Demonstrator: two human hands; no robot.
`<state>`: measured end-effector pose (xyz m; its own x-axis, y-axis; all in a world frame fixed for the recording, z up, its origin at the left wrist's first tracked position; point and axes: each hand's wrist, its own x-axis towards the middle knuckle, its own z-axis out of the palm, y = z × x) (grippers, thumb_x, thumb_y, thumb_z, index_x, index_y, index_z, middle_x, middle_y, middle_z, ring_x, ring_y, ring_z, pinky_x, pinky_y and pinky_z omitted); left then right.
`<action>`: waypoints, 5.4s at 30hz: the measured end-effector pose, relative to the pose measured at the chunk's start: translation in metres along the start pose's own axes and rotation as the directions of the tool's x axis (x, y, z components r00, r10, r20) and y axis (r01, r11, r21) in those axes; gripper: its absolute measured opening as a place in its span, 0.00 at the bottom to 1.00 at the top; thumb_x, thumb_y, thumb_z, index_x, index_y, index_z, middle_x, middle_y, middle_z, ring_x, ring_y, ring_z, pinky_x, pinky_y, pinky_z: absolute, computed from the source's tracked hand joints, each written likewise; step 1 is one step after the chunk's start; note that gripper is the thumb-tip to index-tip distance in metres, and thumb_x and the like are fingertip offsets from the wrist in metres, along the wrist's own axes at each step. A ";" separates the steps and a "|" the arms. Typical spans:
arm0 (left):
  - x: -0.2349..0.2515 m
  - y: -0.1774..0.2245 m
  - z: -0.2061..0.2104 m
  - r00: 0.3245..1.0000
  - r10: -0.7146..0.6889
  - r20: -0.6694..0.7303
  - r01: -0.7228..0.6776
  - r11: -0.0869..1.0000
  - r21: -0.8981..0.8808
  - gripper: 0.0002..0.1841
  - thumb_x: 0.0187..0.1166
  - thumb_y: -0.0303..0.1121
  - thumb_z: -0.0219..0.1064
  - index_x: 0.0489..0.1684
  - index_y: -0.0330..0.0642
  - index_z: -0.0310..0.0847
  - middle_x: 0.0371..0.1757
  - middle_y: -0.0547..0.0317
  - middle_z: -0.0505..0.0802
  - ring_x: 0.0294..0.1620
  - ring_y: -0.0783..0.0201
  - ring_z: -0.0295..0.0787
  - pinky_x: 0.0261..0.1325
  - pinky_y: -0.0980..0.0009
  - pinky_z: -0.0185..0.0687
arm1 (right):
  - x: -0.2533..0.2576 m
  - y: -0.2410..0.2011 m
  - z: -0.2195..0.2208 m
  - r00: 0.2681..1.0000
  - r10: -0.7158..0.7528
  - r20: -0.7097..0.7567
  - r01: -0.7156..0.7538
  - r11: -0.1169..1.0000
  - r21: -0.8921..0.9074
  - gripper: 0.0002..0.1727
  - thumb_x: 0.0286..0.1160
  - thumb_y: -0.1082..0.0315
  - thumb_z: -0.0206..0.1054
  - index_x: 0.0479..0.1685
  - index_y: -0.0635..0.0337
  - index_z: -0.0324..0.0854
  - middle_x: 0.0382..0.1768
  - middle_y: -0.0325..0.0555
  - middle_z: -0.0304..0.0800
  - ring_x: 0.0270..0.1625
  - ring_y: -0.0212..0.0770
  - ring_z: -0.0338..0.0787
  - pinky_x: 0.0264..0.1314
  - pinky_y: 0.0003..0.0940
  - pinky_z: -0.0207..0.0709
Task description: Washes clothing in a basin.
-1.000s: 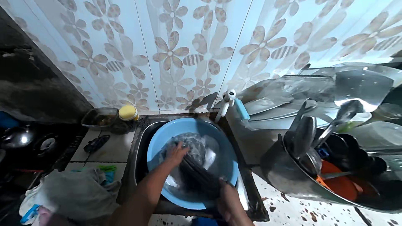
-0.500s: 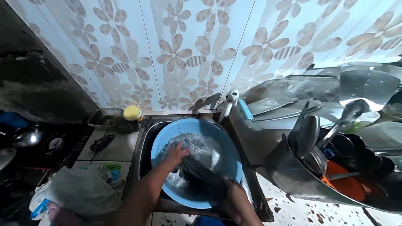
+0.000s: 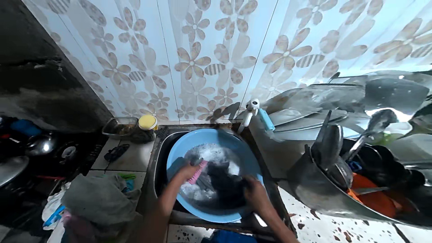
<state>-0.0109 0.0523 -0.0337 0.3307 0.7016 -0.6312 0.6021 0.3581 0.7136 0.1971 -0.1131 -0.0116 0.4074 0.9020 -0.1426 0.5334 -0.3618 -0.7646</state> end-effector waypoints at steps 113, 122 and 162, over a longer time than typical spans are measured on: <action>-0.024 0.048 0.132 0.873 0.487 -0.016 -0.470 0.851 0.233 0.34 0.89 0.31 0.55 0.95 0.43 0.47 0.86 0.28 0.66 0.79 0.38 0.76 0.77 0.48 0.79 | 0.034 -0.013 0.002 0.853 0.519 -0.058 -0.374 0.685 0.625 0.18 0.94 0.66 0.50 0.71 0.71 0.71 0.53 0.59 0.84 0.51 0.45 0.86 0.54 0.44 0.82; 0.037 0.007 0.030 0.982 0.163 -0.100 -0.036 0.670 0.741 0.36 0.84 0.25 0.58 0.95 0.53 0.53 0.91 0.28 0.58 0.79 0.22 0.68 0.74 0.28 0.69 | 0.014 -0.016 -0.022 0.834 0.532 -0.146 -0.338 0.701 0.628 0.19 0.95 0.63 0.50 0.66 0.71 0.74 0.51 0.58 0.83 0.50 0.44 0.85 0.54 0.44 0.81; -0.137 -0.049 -0.020 0.901 0.235 -0.366 -0.227 0.972 0.065 0.22 0.89 0.32 0.55 0.78 0.35 0.76 0.70 0.33 0.84 0.69 0.45 0.83 0.75 0.51 0.76 | 0.005 -0.026 0.039 0.954 -0.014 0.299 -0.018 0.995 0.102 0.17 0.91 0.65 0.58 0.60 0.74 0.80 0.46 0.64 0.87 0.49 0.53 0.87 0.60 0.52 0.78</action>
<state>-0.1005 -0.0490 0.0243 0.1731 0.9413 -0.2897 0.5571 0.1489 0.8170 0.1558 -0.0901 -0.0170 0.1597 0.9361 -0.3135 0.4479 -0.3517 -0.8220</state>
